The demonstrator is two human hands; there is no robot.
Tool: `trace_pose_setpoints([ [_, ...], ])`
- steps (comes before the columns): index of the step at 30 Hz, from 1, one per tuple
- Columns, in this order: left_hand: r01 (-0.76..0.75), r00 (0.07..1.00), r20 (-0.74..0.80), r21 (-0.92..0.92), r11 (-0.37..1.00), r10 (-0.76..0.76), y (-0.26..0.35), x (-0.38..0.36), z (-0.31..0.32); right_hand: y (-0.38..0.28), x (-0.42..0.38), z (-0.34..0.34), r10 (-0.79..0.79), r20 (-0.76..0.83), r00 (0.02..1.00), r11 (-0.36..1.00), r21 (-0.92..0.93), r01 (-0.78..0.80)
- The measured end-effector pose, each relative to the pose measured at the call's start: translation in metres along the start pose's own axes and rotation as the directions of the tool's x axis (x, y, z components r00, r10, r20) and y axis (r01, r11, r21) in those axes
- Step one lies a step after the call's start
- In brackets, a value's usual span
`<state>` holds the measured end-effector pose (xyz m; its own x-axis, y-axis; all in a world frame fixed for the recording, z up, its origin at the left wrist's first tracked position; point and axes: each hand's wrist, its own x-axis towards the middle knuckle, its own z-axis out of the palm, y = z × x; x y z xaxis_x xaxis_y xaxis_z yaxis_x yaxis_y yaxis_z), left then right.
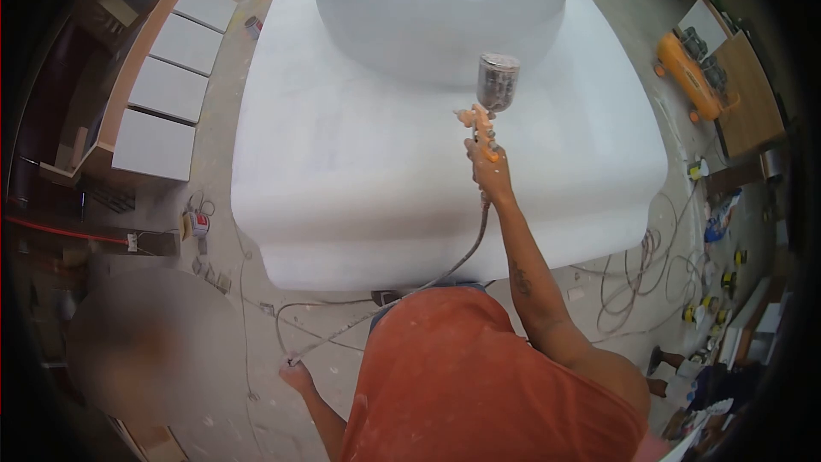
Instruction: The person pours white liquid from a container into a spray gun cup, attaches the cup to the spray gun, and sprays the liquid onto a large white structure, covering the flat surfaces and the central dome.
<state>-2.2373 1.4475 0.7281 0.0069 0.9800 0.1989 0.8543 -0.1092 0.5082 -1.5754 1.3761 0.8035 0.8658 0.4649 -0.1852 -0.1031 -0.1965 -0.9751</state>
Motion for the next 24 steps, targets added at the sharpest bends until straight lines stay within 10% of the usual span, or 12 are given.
trace_pose_setpoints([
  [6,-0.059,0.996,0.063,0.045,0.997,0.056,0.034,0.002,0.024,0.010,0.047,-0.100,0.078,-0.234,0.969,0.996,-0.012,-0.083],
  [16,-0.092,0.986,0.139,-0.009,0.996,0.092,0.063,0.004,0.035,0.001,0.140,-0.220,-0.273,-0.530,0.802,0.953,-0.265,0.149],
  [24,-0.086,0.987,0.128,-0.048,0.995,0.092,0.052,-0.001,0.045,-0.011,0.100,-0.192,0.001,-0.433,0.901,0.998,-0.053,-0.027],
])
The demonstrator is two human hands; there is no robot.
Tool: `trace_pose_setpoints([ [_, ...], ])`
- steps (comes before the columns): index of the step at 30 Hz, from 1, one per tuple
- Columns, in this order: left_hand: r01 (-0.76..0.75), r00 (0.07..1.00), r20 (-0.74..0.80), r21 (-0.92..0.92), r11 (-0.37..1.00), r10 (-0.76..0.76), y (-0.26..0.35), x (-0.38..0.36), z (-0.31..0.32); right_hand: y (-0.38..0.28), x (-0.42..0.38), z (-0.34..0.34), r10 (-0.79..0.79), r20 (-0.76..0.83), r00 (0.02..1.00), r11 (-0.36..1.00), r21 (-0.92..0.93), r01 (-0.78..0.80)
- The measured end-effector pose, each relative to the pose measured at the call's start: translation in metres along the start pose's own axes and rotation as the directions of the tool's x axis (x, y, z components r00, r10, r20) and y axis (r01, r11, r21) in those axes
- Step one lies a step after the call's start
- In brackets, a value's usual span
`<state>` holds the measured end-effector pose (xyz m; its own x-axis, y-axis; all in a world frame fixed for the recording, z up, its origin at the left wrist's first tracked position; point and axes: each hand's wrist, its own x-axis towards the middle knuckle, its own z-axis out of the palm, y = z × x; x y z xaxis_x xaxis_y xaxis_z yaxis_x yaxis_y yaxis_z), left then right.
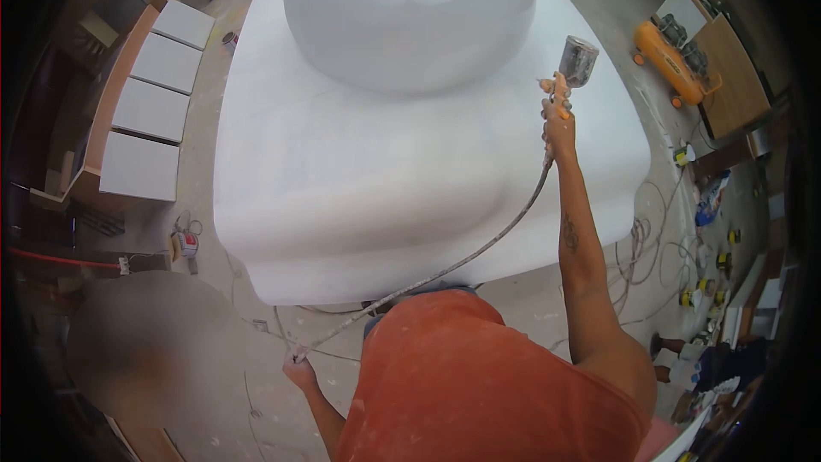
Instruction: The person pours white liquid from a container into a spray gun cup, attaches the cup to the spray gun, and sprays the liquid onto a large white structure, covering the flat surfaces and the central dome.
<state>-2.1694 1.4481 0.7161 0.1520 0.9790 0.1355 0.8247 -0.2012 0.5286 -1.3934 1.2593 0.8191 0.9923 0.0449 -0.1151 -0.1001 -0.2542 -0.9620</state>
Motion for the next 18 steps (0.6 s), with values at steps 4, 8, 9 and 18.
trace_pose_setpoints([
  [4,0.028,0.999,-0.029,0.086,0.996,-0.026,-0.013,-0.005,-0.012,0.026,-0.050,0.033,0.088,0.198,0.976,0.991,0.085,-0.107],
  [8,0.063,0.993,-0.110,0.107,0.992,-0.052,-0.043,-0.009,-0.023,0.014,-0.115,0.076,0.147,0.344,0.927,0.978,0.089,-0.188],
  [9,0.078,0.988,-0.142,0.122,0.989,-0.061,-0.052,-0.009,-0.026,0.013,-0.127,0.089,0.127,0.372,0.919,0.979,0.102,-0.177],
  [18,0.182,0.969,-0.205,0.208,0.961,-0.139,-0.101,-0.037,-0.068,-0.018,-0.205,0.210,0.067,0.527,0.847,0.973,0.152,-0.171],
])
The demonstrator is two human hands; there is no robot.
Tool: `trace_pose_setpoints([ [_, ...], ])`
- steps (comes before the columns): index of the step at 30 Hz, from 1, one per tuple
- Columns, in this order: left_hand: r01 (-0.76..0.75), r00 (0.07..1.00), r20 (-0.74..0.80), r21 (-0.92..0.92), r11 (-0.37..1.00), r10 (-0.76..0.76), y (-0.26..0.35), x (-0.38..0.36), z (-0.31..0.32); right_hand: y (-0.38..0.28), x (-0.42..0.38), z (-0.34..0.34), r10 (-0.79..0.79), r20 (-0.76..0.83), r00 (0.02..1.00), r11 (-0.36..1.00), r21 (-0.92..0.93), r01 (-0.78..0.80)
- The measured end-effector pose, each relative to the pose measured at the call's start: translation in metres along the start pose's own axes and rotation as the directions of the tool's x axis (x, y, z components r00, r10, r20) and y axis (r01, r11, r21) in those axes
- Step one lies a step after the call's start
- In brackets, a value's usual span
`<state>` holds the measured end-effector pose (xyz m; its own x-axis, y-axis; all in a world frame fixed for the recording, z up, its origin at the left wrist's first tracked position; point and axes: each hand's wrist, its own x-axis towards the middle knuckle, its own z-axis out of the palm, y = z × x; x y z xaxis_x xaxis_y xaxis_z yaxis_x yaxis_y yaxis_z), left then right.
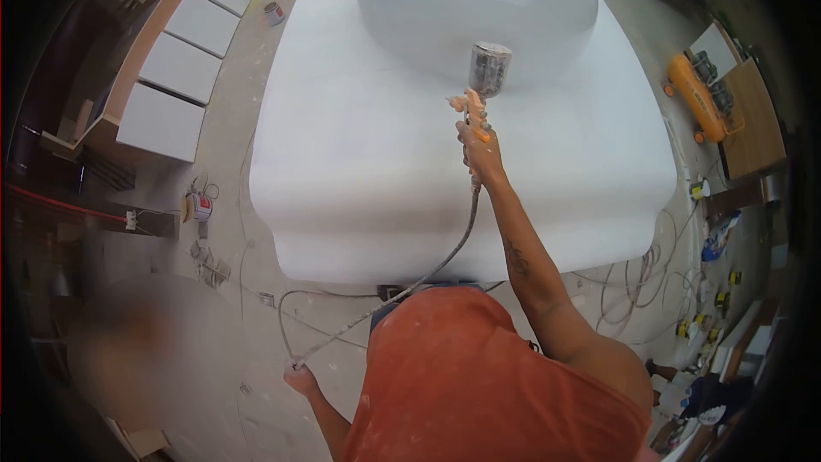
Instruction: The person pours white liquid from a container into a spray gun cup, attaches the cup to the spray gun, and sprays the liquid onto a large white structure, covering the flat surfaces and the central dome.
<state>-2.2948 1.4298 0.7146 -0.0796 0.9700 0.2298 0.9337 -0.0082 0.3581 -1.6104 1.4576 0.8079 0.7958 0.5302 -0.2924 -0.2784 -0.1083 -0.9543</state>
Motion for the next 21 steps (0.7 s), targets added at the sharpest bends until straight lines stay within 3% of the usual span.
trace_pose_setpoints([
  [4,-0.005,1.000,-0.018,-0.034,0.999,0.004,-0.016,-0.017,-0.006,-0.025,-0.014,0.041,-0.033,0.099,0.995,0.997,-0.071,0.040],
  [7,0.030,0.999,0.028,0.040,0.999,-0.031,-0.023,-0.020,-0.004,-0.034,-0.016,0.069,-0.097,0.081,0.992,0.995,0.024,0.096],
  [10,0.047,0.995,0.082,0.023,0.999,-0.049,-0.028,-0.008,0.001,-0.026,-0.005,0.083,-0.089,0.041,0.995,0.996,-0.013,0.090],
  [12,0.072,0.994,0.087,-0.032,0.997,-0.069,-0.031,0.007,0.005,-0.015,0.004,0.091,-0.126,-0.072,0.989,0.992,-0.014,0.125],
  [16,-0.041,0.997,0.066,0.018,0.999,0.039,-0.039,0.023,0.015,-0.002,0.002,0.055,-0.184,-0.138,0.973,0.974,-0.157,0.162],
  [18,-0.141,0.975,0.175,0.001,0.990,0.139,-0.038,0.027,0.016,-0.007,-0.020,0.041,-0.078,-0.255,0.964,0.979,-0.201,0.027],
  [21,-0.149,0.956,0.270,0.111,0.983,0.115,-0.026,0.031,0.010,-0.020,-0.044,0.044,-0.093,-0.172,0.981,0.986,-0.155,0.067],
])
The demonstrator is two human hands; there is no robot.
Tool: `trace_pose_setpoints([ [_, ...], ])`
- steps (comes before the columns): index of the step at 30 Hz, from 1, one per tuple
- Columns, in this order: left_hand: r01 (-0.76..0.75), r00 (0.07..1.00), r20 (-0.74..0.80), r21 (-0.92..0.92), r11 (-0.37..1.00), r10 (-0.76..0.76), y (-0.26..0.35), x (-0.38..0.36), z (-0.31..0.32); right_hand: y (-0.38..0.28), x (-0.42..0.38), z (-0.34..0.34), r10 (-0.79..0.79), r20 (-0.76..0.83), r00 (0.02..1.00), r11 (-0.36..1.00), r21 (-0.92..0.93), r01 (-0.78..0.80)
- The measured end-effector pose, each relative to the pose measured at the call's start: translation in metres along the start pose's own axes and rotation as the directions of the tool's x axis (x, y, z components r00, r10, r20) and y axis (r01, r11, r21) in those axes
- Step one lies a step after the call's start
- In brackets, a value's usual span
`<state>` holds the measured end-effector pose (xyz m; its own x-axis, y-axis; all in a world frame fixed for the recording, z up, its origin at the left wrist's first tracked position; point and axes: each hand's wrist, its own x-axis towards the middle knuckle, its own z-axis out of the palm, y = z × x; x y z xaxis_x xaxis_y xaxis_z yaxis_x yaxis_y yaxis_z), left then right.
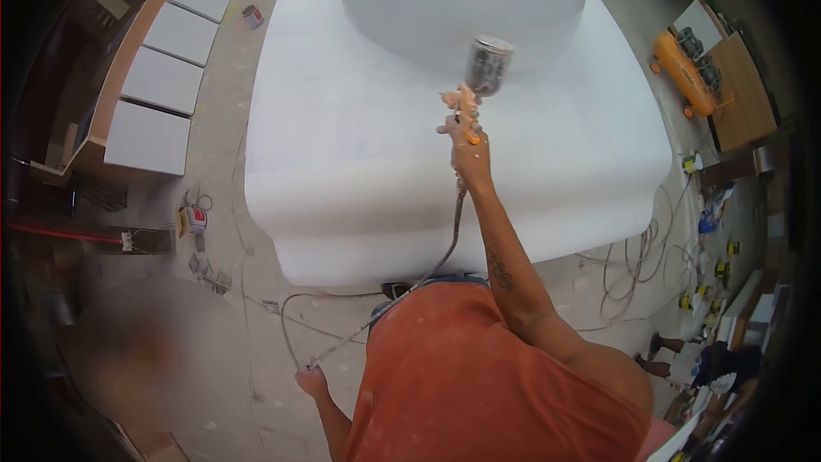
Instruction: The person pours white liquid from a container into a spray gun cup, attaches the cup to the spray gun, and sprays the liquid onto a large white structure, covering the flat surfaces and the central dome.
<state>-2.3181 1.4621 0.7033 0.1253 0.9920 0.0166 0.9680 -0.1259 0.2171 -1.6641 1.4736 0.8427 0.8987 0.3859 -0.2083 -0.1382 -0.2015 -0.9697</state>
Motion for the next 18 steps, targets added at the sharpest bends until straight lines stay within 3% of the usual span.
trace_pose_setpoints([
  [4,-0.088,0.993,-0.082,0.010,0.996,0.089,0.016,0.018,-0.002,-0.005,-0.003,0.009,-0.010,0.138,0.990,1.000,0.015,0.008],
  [6,-0.053,0.999,0.007,0.001,0.999,0.053,0.020,0.024,-0.005,0.003,0.000,0.003,-0.028,0.101,0.994,0.999,0.028,0.025],
  [11,-0.110,0.994,0.018,0.031,0.993,0.109,0.028,0.025,0.003,0.021,0.015,-0.052,-0.098,0.016,0.995,0.994,-0.055,0.099],
  [18,-0.111,0.985,0.128,-0.045,0.993,0.116,0.075,0.012,0.012,0.047,0.060,-0.173,-0.001,-0.245,0.969,0.995,-0.095,-0.023],
])
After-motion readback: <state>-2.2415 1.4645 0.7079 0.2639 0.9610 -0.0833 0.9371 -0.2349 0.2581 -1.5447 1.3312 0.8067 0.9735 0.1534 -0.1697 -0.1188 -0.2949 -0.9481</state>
